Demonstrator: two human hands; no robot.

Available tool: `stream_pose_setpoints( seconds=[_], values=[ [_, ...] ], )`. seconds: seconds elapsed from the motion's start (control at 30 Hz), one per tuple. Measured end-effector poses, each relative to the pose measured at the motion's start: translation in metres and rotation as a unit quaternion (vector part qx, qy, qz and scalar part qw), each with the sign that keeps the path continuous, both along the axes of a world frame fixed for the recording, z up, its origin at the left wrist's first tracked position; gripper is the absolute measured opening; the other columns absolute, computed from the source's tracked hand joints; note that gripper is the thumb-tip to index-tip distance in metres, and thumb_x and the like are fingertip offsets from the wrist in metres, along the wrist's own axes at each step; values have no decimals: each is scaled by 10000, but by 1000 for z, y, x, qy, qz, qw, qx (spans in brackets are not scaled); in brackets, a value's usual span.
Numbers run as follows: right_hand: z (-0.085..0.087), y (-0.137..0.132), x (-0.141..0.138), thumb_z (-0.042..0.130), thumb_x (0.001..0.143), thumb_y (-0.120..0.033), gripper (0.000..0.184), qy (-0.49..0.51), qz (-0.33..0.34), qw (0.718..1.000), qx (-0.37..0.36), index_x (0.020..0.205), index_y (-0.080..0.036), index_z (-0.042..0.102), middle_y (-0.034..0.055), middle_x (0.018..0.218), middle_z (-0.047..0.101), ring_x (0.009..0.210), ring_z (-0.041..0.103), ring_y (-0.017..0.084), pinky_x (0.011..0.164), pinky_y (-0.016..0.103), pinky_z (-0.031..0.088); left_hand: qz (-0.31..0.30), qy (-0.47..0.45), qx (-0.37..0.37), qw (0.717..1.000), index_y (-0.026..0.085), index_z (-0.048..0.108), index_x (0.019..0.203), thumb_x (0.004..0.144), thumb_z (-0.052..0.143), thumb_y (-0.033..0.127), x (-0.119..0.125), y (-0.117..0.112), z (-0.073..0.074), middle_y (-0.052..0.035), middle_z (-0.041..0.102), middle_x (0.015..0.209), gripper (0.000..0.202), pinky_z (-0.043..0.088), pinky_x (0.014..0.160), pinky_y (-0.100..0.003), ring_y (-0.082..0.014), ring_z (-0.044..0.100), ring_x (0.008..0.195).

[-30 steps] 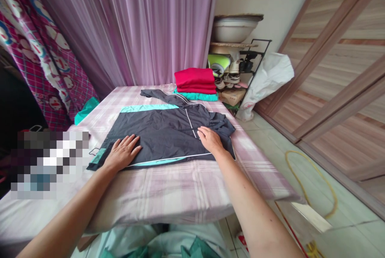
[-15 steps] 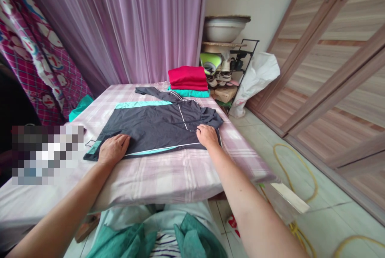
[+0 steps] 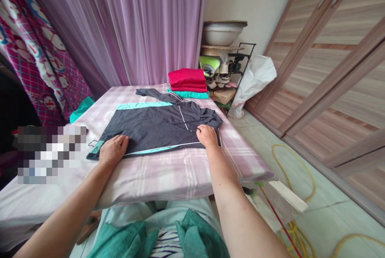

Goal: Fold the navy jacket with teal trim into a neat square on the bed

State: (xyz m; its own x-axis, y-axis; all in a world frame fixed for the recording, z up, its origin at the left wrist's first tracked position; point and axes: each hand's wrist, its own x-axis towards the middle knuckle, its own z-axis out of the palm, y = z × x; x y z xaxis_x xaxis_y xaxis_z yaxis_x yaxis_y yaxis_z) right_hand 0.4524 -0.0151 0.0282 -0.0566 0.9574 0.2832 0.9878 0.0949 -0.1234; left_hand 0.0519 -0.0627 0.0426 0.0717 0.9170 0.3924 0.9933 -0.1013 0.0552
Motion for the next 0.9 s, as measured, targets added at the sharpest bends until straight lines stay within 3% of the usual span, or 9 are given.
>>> stream_pose_setpoints(
  seconds=[0.33,0.57,0.67,0.77,0.83,0.9],
  values=[
    [1,0,-6,395,948,-220,391,-21,-37,998,-39,1164,-178,717,87,1283,677,1168,609,203,1019,284,403,0,6,-15,1000,188,712,914,979,302,397,1,1,0,-99,734,996,465,490,763,-328,-245,687,920],
    [28,5,-19,505,883,-231,358,-28,-38,995,-90,1161,-192,728,104,1248,693,1102,648,254,943,352,465,-32,38,-42,998,191,700,874,988,274,385,2,3,1,-104,735,925,482,503,836,-361,-253,687,922],
    [46,17,-47,501,901,-267,361,-15,6,997,-69,1193,-225,708,79,1307,663,1143,626,238,963,336,447,-30,35,-54,997,184,708,907,994,264,386,1,3,0,-107,744,956,496,508,862,-371,-252,689,939],
    [60,34,-90,476,921,-265,319,50,71,996,-37,1109,-227,730,72,1217,704,1089,646,222,924,307,454,-41,8,-43,998,196,717,1061,995,290,379,1,3,-2,-91,722,1186,469,487,962,-365,-238,650,1115],
    [63,49,-121,488,919,-257,272,131,103,986,-28,1005,-229,744,62,1093,741,1012,669,217,870,298,469,-36,-8,-40,998,220,698,1168,987,337,392,2,4,-4,-65,670,1314,439,454,1038,-378,-238,588,1240],
    [60,63,-147,525,907,-249,213,259,127,956,-52,907,-222,737,44,960,754,881,687,191,785,273,487,-25,-12,-56,998,243,679,1226,976,383,423,3,5,-7,-48,643,1359,428,432,1080,-407,-251,550,1295]
  ],
)
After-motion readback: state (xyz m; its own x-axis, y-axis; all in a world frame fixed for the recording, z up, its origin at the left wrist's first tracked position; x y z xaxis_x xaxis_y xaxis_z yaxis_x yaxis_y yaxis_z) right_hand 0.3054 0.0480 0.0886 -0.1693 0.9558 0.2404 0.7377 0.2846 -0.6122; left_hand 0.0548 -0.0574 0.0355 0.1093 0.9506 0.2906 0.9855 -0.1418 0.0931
